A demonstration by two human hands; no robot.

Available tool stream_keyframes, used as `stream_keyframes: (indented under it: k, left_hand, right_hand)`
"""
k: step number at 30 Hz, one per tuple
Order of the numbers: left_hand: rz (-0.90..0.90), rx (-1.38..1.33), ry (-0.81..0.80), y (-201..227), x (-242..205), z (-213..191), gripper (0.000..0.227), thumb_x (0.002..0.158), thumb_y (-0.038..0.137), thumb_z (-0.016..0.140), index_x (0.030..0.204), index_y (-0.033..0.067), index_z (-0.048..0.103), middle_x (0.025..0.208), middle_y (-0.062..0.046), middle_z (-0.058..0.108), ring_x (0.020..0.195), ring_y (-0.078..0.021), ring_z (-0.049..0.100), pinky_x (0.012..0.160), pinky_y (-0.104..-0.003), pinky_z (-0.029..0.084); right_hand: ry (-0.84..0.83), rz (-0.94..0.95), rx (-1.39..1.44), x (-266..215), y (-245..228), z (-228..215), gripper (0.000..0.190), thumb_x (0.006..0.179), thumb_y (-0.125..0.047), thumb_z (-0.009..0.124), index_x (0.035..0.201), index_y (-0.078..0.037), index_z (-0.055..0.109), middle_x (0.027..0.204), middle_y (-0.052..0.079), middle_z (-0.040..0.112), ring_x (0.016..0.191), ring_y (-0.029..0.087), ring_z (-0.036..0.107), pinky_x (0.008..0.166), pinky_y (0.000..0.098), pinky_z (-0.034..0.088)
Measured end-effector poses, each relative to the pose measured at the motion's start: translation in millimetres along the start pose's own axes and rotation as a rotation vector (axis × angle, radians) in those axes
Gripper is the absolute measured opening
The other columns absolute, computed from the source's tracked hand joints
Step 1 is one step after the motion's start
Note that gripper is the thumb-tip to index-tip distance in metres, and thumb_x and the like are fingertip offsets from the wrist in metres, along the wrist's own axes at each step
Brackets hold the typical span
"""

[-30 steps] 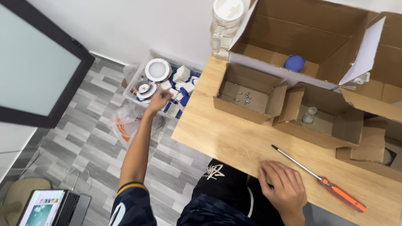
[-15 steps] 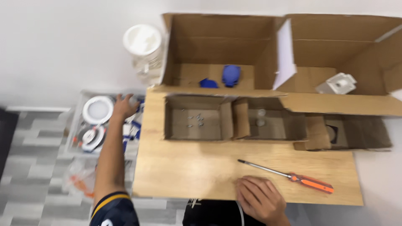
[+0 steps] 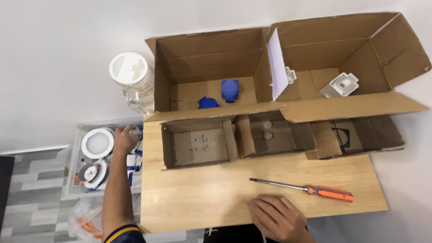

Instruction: The person assembles small electrical components on a wooden table. They use a screwdriver to tighten screws on a white and blue plastic housing, then attach a blue cover. The person repeats the process with another white housing, securing it with screws.

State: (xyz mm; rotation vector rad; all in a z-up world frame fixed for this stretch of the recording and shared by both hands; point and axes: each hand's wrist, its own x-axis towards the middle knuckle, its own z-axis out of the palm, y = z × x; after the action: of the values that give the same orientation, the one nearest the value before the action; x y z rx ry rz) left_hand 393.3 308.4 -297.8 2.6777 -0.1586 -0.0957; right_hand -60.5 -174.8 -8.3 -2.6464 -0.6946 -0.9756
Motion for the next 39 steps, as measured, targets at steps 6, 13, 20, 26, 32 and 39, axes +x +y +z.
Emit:
stream_keyframes:
  k: [6,13,20,26,32,39]
  left_hand:
    - [-0.171,-0.221,0.176,30.3,-43.4,-40.6,0.043,0.090,0.039,0.081,0.130,0.0245,0.075,0.139,-0.021,0.059,0.136,-0.0381,0.057,0.121,-0.046,0.040]
    - [-0.439,-0.769,0.298,128.6,-173.7,-129.9,0.076,0.076,0.038,0.090,0.139,0.0291,0.049,0.162,-0.021,0.040,0.153,-0.0241,0.037,0.115,-0.038,0.038]
    - [0.083,-0.960,0.456,188.5,-286.0,-193.7,0.072,0.083,-0.001,0.087,0.137,0.0203,0.044,0.133,-0.008,0.060,0.108,-0.0159,0.063,0.086,-0.030,0.055]
    - [0.387,-0.554,0.475,266.1,-335.6,-190.5,0.078,0.066,0.021,0.107,0.130,0.0023,0.066,0.113,-0.023,0.070,0.109,-0.0410,0.071,0.092,-0.054,0.058]
    - [0.586,-0.511,0.259,374.9,-358.0,-126.9,0.071,0.060,0.039,0.110,0.115,0.0074,0.078,0.102,-0.012,0.077,0.100,-0.0325,0.075,0.089,-0.046,0.063]
    - [0.784,-0.597,0.154,448.6,-384.0,-90.0,0.062,0.069,0.045,0.103,0.112,0.0094,0.076,0.094,-0.009,0.074,0.090,-0.0303,0.075,0.082,-0.041,0.063]
  right_hand:
    - [0.013,0.020,-0.021,-7.2,-3.3,-0.7,0.016,0.104,-0.020,0.068,0.103,-0.008,0.079,0.106,0.004,0.080,0.097,0.020,0.078,0.073,0.0336,0.055]
    - [0.056,-0.042,-0.043,1.3,-8.0,-14.5,0.015,0.101,-0.014,0.069,0.094,-0.007,0.080,0.096,0.006,0.080,0.092,0.022,0.078,0.072,0.0343,0.055]
    - [0.093,-0.035,-0.003,-6.9,-12.0,-23.2,0.008,0.101,-0.013,0.073,0.098,-0.008,0.078,0.103,0.004,0.079,0.096,0.022,0.076,0.078,0.0337,0.054]
    - [0.126,0.115,0.210,-35.9,-12.5,-5.2,0.014,0.090,-0.014,0.082,0.103,-0.015,0.082,0.100,0.003,0.080,0.096,0.028,0.078,0.079,0.0388,0.061]
    - [0.092,0.345,0.517,-34.5,-5.2,-53.2,0.021,0.087,-0.010,0.086,0.108,-0.011,0.083,0.105,0.009,0.085,0.100,0.033,0.081,0.087,0.0448,0.063]
    - [0.128,0.397,0.547,-25.6,13.4,-110.9,0.031,0.088,-0.010,0.088,0.119,-0.009,0.081,0.108,0.010,0.083,0.098,0.030,0.081,0.082,0.0375,0.065]
